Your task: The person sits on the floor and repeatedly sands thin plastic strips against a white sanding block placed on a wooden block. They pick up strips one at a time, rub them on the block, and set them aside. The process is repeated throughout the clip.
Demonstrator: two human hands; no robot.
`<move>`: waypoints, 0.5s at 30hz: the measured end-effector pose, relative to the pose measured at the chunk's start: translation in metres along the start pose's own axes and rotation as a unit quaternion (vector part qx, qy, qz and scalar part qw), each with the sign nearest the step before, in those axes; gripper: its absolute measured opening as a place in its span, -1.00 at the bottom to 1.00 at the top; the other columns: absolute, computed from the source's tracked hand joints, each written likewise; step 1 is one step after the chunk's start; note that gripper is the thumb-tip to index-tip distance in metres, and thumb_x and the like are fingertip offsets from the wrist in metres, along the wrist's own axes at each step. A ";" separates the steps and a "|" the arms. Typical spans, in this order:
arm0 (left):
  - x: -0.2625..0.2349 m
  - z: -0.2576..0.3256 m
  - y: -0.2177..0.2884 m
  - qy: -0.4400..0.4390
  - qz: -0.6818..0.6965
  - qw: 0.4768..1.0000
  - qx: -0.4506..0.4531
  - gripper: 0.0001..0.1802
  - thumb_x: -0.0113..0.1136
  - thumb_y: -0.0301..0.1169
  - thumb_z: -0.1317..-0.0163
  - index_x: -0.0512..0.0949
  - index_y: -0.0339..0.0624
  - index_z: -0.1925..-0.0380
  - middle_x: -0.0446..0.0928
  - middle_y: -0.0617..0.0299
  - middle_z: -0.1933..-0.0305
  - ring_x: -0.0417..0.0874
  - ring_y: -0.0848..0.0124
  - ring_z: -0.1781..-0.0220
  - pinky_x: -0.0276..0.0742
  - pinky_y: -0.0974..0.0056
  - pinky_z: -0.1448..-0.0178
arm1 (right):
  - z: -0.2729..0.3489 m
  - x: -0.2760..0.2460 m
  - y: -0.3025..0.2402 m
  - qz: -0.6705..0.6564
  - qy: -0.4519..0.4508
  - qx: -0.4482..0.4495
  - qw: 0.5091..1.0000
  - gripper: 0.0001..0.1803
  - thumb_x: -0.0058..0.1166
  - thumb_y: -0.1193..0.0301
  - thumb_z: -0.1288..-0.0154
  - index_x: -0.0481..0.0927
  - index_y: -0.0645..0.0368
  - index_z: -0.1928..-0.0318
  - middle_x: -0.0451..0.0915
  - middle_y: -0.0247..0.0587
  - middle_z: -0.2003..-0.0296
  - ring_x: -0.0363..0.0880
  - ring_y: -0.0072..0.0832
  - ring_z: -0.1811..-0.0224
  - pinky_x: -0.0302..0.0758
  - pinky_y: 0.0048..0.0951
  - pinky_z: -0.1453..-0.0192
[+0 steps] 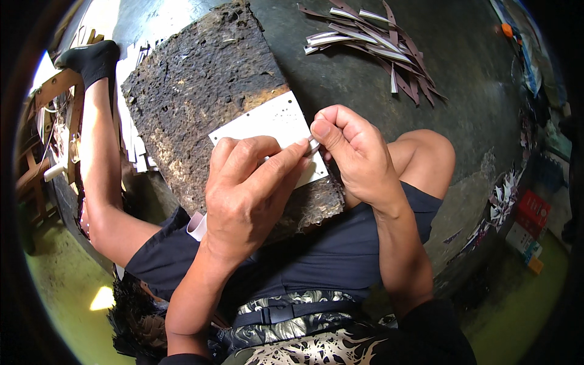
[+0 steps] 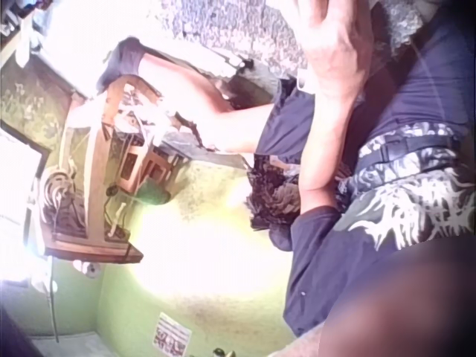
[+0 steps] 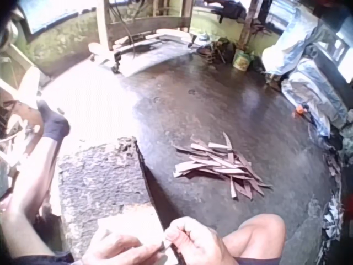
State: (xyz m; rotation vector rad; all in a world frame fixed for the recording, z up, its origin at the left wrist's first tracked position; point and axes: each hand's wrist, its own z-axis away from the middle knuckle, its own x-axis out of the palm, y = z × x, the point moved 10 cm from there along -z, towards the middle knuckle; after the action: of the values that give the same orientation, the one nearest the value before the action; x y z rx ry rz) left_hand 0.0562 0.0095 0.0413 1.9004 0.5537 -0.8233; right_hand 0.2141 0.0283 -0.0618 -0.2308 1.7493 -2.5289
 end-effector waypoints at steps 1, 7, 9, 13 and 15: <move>0.000 0.000 0.000 0.001 0.001 1.000 -0.002 -0.61 0.70 -0.48 -0.16 0.91 -0.06 -0.02 0.66 0.27 0.16 0.60 0.28 0.16 0.57 0.18 0.07 | 0.000 0.001 0.003 -0.029 -0.002 0.014 0.999 -0.64 0.21 0.18 -0.82 0.70 0.25 0.06 0.60 -0.55 0.35 0.45 -0.82 0.30 0.43 -0.62 0.25; 0.000 0.000 0.000 0.000 0.002 1.000 -0.011 -0.62 0.71 -0.48 -0.16 0.91 -0.04 -0.02 0.67 0.28 0.16 0.60 0.29 0.16 0.56 0.19 0.07 | 0.007 0.004 -0.001 -0.060 0.038 0.024 0.997 -0.69 0.33 0.22 -0.74 0.72 0.25 0.04 0.67 -0.51 0.31 0.51 -0.79 0.28 0.49 -0.64 0.20; -0.001 0.000 -0.002 -0.002 0.003 1.000 -0.014 -0.62 0.71 -0.47 -0.15 0.91 -0.04 -0.02 0.68 0.29 0.17 0.60 0.30 0.18 0.55 0.19 0.08 | 0.009 0.006 -0.001 -0.093 0.029 0.027 0.995 -0.83 0.35 0.39 -0.71 0.70 0.25 0.00 0.76 -0.40 0.20 0.66 -0.75 0.18 0.62 -0.64 0.02; -0.006 0.003 -0.003 0.006 0.008 1.000 -0.008 -0.61 0.73 -0.46 -0.14 0.91 -0.03 -0.01 0.68 0.32 0.21 0.59 0.32 0.23 0.52 0.20 0.11 | 0.007 0.010 0.012 -0.237 0.039 0.052 0.969 -0.73 0.46 0.28 -0.65 0.70 0.24 0.06 0.75 -0.40 0.27 0.61 -0.78 0.27 0.56 -0.66 0.19; -0.007 0.004 -0.005 0.005 0.010 1.000 -0.013 -0.61 0.73 -0.45 -0.13 0.91 -0.02 -0.01 0.68 0.33 0.22 0.58 0.33 0.24 0.51 0.21 0.13 | 0.006 0.010 0.017 -0.279 0.031 0.063 0.958 -0.73 0.47 0.29 -0.64 0.69 0.22 0.07 0.77 -0.37 0.26 0.63 -0.78 0.28 0.58 -0.67 0.19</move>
State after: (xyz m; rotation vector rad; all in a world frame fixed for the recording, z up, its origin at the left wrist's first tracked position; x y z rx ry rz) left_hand 0.0472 0.0077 0.0426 1.8843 0.5496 -0.7906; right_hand 0.2042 0.0152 -0.0741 -0.7392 1.7239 -3.0407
